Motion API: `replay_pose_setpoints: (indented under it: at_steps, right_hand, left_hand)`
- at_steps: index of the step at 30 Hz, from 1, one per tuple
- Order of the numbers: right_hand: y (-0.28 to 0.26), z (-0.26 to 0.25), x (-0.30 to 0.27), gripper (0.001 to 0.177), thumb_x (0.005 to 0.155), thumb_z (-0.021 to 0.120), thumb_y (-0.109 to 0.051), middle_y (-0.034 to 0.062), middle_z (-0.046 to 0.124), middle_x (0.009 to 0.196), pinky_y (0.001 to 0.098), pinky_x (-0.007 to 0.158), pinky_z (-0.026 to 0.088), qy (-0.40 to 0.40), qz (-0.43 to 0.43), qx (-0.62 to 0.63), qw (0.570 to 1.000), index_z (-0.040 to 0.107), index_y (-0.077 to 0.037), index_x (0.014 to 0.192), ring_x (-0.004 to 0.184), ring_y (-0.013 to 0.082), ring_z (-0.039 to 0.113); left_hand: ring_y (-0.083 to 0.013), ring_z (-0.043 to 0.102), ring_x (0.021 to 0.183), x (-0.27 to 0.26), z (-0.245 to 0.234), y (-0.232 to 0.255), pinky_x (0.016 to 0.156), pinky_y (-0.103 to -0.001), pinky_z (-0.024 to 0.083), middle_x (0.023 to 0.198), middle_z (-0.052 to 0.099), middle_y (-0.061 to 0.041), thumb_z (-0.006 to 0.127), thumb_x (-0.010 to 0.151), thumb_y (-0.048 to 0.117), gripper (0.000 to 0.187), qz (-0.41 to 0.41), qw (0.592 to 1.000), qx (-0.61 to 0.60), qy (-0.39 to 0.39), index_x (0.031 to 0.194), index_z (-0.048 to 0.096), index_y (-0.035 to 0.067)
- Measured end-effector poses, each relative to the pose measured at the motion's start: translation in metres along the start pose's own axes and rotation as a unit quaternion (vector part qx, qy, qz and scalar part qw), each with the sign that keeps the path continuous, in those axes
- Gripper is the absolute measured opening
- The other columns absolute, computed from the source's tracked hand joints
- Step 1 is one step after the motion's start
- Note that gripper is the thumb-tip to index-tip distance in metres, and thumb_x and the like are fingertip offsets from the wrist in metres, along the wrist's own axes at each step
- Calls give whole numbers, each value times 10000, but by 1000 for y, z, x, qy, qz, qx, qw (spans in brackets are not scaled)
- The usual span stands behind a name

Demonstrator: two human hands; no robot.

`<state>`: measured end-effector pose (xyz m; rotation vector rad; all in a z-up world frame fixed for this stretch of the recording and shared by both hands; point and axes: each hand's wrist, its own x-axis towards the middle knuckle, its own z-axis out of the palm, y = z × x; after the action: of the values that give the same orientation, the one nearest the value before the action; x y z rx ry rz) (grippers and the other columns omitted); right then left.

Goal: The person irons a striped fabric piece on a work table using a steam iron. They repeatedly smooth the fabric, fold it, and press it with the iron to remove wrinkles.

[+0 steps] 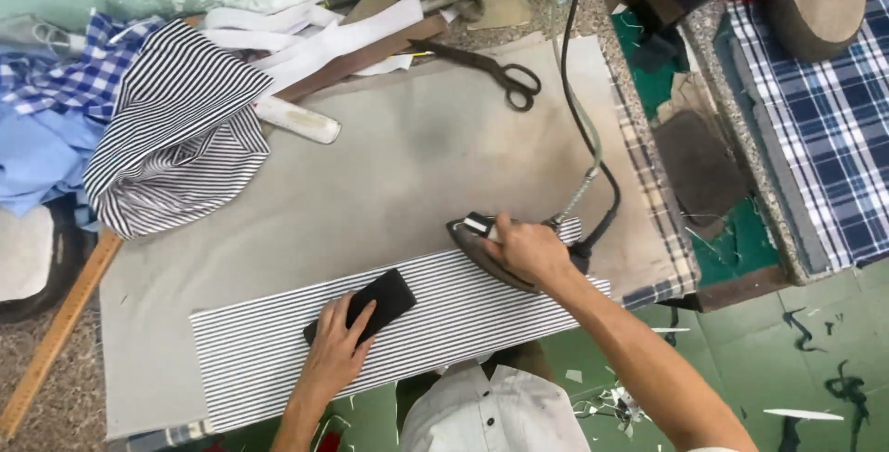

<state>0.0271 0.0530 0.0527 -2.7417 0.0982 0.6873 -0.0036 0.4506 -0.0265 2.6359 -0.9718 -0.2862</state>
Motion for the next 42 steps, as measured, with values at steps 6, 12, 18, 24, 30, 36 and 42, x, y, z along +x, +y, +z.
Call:
replay_pose_setpoints:
  at_steps: [6, 12, 18, 24, 30, 36, 42]
  right_hand:
    - [157, -30, -1, 555, 1026, 407, -631, 150, 704, 700, 551, 531, 535, 29, 0, -58, 998, 483, -81, 1036, 621, 456, 671]
    - [230, -82, 31, 541, 1035, 417, -601, 212, 686, 783, 588, 553, 465, 47, 17, -8, 999, 475, -64, 1066, 689, 515, 637]
    - [258, -80, 30, 568, 1005, 575, -574, 168, 730, 1067, 512, 759, 598, 229, -52, 27, 972, 631, -108, 1325, 958, 392, 740]
    - [282, -47, -31, 691, 927, 600, -180, 328, 356, 1588, 520, 1058, 405, 169, -154, -192, 954, 386, 79, 1531, 1403, 464, 396]
    - [264, -72, 2, 1008, 735, 855, -317, 243, 581, 1311, 443, 1020, 467, 144, -66, -296, 942, 367, -52, 1576, 1175, 379, 593]
    - [233, -100, 53, 717, 877, 675, -633, 238, 752, 1056, 540, 823, 577, 20, 74, 12, 997, 624, -57, 1301, 1012, 434, 741]
    - [250, -90, 61, 531, 868, 673, -580, 166, 785, 937, 541, 732, 616, 70, 66, -129, 987, 594, -149, 1169, 870, 387, 787]
  left_hand:
    - [-431, 365, 1342, 85, 26, 103, 1119, -565, 368, 1490, 348, -222, 659, 935, 226, 595, 78, 997, 9, -8, 1482, 451, 117]
    - [-501, 400, 1311, 201, 81, 229, 1162, -615, 276, 1455, 400, -299, 642, 936, 135, 542, 133, 990, -35, -8, 1458, 501, 95]
    - [-366, 389, 1382, 251, 99, 259, 1210, -575, 201, 1451, 412, -193, 659, 960, 210, 591, 81, 995, -57, -26, 1507, 439, 259]
    - [-396, 343, 1450, 219, 59, 164, 1201, -603, 212, 1537, 384, -207, 638, 953, 272, 677, -121, 992, 19, -27, 1575, 379, 333]
    - [-392, 343, 1478, 192, 14, 87, 1223, -594, 192, 1572, 409, -214, 592, 994, 276, 595, -243, 968, 41, 54, 1566, 433, 324]
    - [-370, 305, 1510, 179, 2, 11, 1249, -576, 151, 1632, 343, -180, 582, 991, 328, 613, -261, 963, 52, 43, 1572, 395, 386]
    - [-302, 254, 1558, 183, 25, 20, 1268, -555, 130, 1654, 347, -129, 626, 946, 407, 625, -234, 945, 224, 50, 1540, 441, 349]
